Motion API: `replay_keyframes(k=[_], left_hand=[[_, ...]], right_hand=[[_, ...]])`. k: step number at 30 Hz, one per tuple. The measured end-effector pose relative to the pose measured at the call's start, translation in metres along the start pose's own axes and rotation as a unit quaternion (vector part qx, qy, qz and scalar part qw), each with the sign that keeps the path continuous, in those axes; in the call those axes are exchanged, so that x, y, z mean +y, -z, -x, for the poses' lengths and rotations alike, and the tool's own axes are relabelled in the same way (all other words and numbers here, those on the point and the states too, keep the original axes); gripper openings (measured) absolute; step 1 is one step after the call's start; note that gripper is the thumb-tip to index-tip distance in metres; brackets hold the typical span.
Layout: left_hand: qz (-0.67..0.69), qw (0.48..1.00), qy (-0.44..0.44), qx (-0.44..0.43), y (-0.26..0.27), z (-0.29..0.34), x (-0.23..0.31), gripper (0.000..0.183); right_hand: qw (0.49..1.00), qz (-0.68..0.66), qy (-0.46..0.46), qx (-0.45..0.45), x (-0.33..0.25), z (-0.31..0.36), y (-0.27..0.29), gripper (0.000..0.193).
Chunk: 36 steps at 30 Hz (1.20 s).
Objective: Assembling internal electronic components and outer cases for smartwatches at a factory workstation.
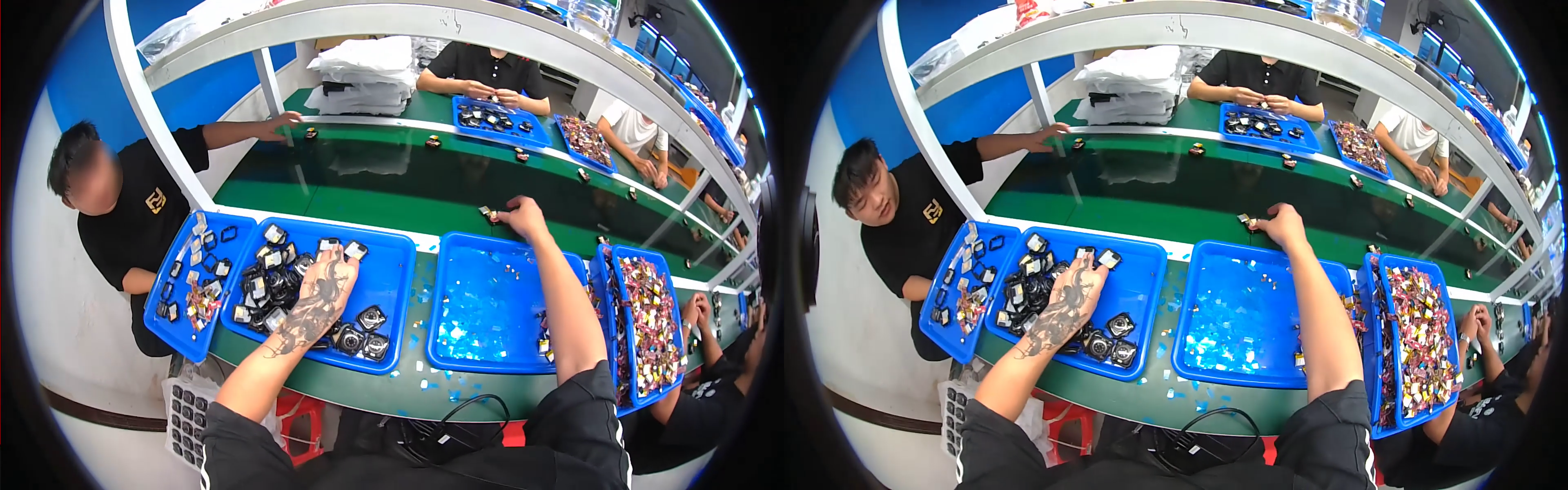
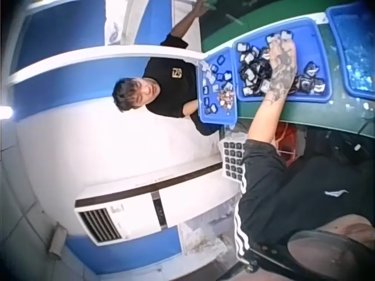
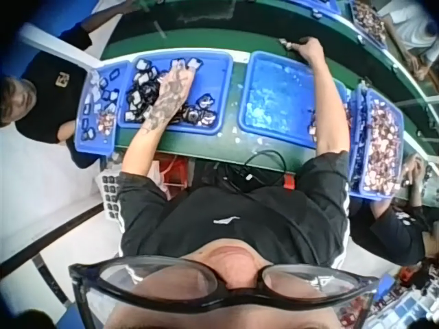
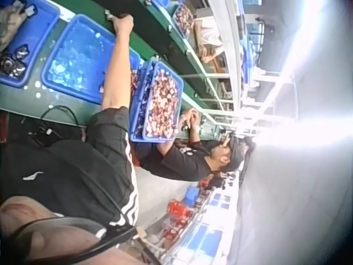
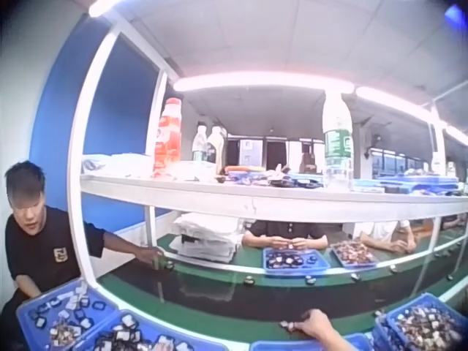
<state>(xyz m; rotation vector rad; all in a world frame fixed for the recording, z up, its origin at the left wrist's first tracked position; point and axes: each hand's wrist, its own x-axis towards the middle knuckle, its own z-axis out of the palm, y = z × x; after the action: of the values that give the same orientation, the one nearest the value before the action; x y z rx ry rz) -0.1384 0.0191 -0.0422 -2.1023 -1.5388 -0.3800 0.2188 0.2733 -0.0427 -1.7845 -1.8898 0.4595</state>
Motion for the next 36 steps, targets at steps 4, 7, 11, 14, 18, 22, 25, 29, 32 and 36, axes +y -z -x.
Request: replay_keyframes(k=[4,7,11,14,18,22,25,29,32,36], left_hand=[[-0.173,0.982,-0.041,0.059,0.014,0.008,-0.003,0.026],[0.145,0.964,0.185,-0.121,0.037,-0.023,-0.013,0.044],[0.766,0.527,0.367,0.037,0.052,-0.053,0.006,0.037],[0.876,0.225,0.427,0.018,0.035,-0.058,0.036,0.034],[0.907,0.126,0.4,-0.049,0.027,-0.053,0.065,0.031],[0.904,0.141,0.403,-0.035,0.023,-0.055,0.074,0.025],[0.898,0.195,0.394,-0.03,0.029,-0.06,0.077,0.033],[0.892,0.219,0.392,-0.046,0.038,-0.049,0.069,0.025],[0.883,0.239,0.395,-0.089,0.037,-0.044,0.069,0.025],[0.87,0.277,0.399,-0.081,0.039,-0.044,0.081,0.024]], right_hand=[[0.997,-0.042,0.064,0.009,-0.013,0.016,0.058,0.032],[0.992,0.028,0.124,0.001,-0.032,0.044,0.113,0.019],[0.975,0.156,0.15,-0.047,-0.025,0.079,0.161,0.009],[0.945,0.234,0.158,-0.162,-0.004,0.099,0.139,0.01],[0.957,0.273,0.089,-0.04,0.015,0.114,0.093,0.03],[0.97,0.236,0.023,-0.057,0.029,0.118,0.089,0.033],[0.976,0.196,0.068,-0.063,0.038,0.125,0.099,0.021],[0.978,0.152,0.141,-0.002,0.017,0.134,0.096,0.017],[0.988,-0.121,0.091,-0.01,0.001,0.145,0.095,0.019],[0.909,-0.401,-0.006,-0.113,-0.026,0.171,0.094,0.029]])
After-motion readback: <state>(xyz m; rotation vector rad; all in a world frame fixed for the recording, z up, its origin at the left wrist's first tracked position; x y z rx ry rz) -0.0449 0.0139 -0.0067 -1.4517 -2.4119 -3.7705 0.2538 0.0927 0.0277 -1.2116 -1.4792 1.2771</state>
